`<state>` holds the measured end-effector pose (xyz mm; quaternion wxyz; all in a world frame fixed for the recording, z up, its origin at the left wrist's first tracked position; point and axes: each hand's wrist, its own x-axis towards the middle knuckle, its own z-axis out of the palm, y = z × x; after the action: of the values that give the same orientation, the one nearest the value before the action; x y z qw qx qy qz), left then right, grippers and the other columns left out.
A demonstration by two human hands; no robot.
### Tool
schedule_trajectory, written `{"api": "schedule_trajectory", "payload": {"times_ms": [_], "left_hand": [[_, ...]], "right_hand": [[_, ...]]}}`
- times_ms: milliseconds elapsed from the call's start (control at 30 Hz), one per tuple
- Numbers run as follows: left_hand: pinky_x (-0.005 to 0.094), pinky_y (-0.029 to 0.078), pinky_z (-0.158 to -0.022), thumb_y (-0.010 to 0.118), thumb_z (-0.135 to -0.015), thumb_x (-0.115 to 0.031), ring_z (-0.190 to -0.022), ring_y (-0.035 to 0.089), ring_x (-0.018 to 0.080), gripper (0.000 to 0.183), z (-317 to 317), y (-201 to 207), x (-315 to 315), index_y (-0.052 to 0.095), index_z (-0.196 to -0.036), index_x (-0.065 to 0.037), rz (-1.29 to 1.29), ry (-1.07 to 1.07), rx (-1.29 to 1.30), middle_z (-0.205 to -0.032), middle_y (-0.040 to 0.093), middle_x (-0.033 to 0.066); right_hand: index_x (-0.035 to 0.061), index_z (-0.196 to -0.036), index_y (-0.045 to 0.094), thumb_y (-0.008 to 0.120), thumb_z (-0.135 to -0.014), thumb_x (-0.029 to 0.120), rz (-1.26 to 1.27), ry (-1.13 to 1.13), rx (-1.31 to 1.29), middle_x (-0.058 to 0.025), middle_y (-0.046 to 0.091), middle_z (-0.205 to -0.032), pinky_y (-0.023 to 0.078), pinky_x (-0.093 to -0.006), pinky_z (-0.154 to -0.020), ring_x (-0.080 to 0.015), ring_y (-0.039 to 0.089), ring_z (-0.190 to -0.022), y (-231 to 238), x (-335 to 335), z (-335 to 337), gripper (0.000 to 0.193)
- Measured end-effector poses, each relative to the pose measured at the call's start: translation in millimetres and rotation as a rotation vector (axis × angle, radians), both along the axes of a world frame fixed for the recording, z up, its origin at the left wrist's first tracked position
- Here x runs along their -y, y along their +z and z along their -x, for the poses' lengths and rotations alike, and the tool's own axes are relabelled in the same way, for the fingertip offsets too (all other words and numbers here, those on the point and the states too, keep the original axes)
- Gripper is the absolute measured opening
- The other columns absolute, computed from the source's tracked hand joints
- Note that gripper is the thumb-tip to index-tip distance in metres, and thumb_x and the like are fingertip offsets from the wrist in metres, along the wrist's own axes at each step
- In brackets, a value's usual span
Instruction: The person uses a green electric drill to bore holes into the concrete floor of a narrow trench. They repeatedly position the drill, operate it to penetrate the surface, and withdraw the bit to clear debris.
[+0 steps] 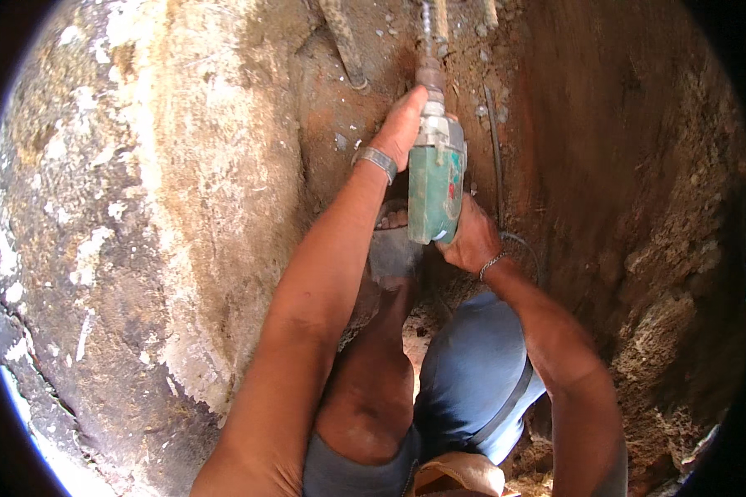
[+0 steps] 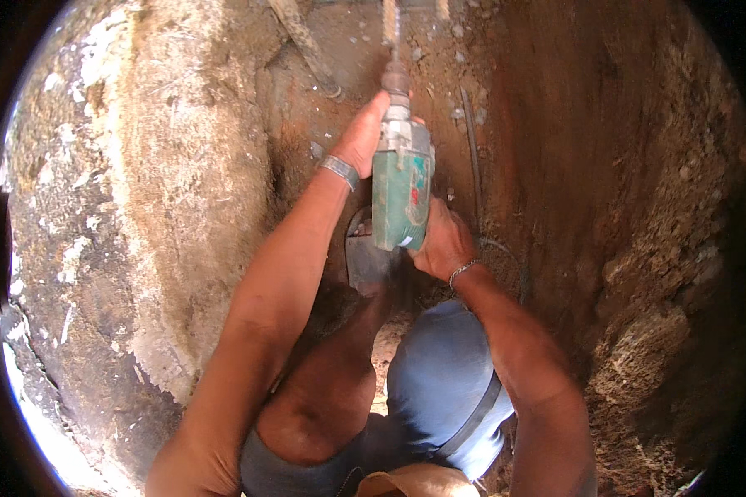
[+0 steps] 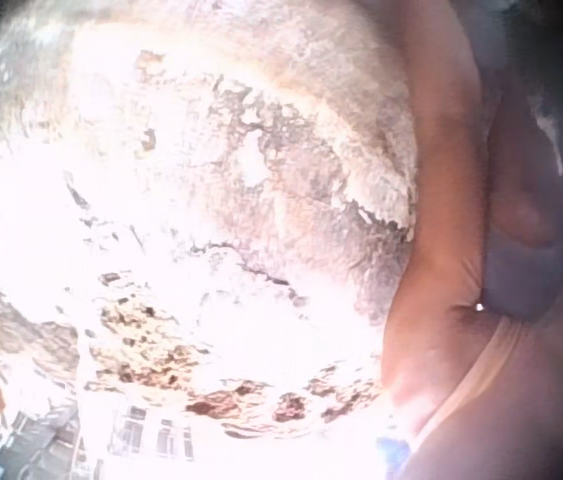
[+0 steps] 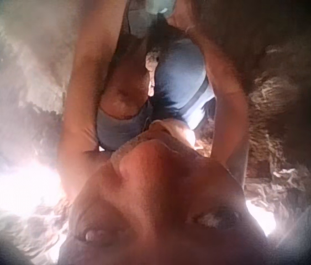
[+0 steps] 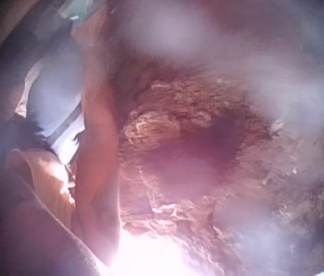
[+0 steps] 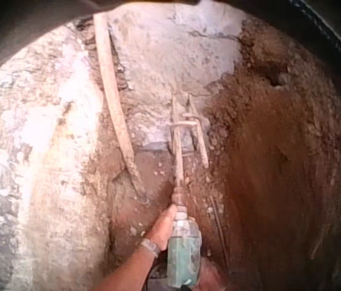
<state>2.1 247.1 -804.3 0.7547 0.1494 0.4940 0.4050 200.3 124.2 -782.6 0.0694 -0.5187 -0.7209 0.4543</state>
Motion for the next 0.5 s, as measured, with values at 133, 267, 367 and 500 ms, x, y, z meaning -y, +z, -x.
{"api": "schedule_trajectory", "payload": {"times_ms": [133, 267, 367, 500], "left_hand": [[0.0416, 0.059, -0.074, 0.041, -0.105, -0.051, -0.082, 0.070, 0.0229, 0.044, -9.2, -12.8, 0.2, 0.058, -0.116, -0.011, 0.030, 0.013, -0.031, -0.101, 0.071, 0.0114], [0.0396, 0.056, -0.085, 0.057, -0.097, -0.050, -0.101, 0.068, 0.0222, 0.055, -11.8, -49.1, 6.3, 0.056, -0.130, -0.005, 0.015, -0.007, -0.092, -0.115, 0.066, 0.0128], [0.0403, 0.049, -0.096, 0.061, -0.096, -0.046, -0.114, 0.059, 0.0251, 0.067, 28.6, -97.4, 17.3, 0.045, -0.143, -0.002, 0.060, 0.009, -0.388, -0.131, 0.057, 0.0136], [0.0389, 0.053, -0.087, 0.059, -0.099, -0.037, -0.103, 0.064, 0.0217, 0.050, -6.8, -58.2, 3.9, 0.052, -0.136, -0.004, -0.048, -0.100, -0.526, -0.116, 0.064, 0.0106]], "right_hand": [[0.0005, -0.124, 0.046, 0.083, -0.071, 0.025, 0.099, 0.011, -0.020, -0.0282, 0.061, -0.114, 0.050, -0.0517, -0.091, -0.0486, 0.061, -0.107, -0.6, 0.6, -7.2, 0.069], [0.0011, -0.130, 0.043, 0.091, -0.064, 0.032, 0.151, 0.122, -0.017, -0.0294, 0.064, -0.117, 0.051, -0.0501, -0.095, -0.0472, 0.062, -0.111, -5.3, -11.4, -19.8, 0.088], [0.0014, -0.139, 0.040, 0.094, -0.060, 0.035, 0.248, 0.281, 0.041, -0.0290, 0.066, -0.118, 0.051, -0.0495, -0.098, -0.0463, 0.062, -0.113, 15.0, -31.6, 4.0, 0.102], [0.0020, -0.140, 0.046, 0.094, -0.061, 0.036, 0.289, 0.291, 0.103, -0.0263, 0.066, -0.122, 0.049, -0.0473, -0.101, -0.0432, 0.061, -0.118, -19.0, -32.4, -18.2, 0.099]]}}
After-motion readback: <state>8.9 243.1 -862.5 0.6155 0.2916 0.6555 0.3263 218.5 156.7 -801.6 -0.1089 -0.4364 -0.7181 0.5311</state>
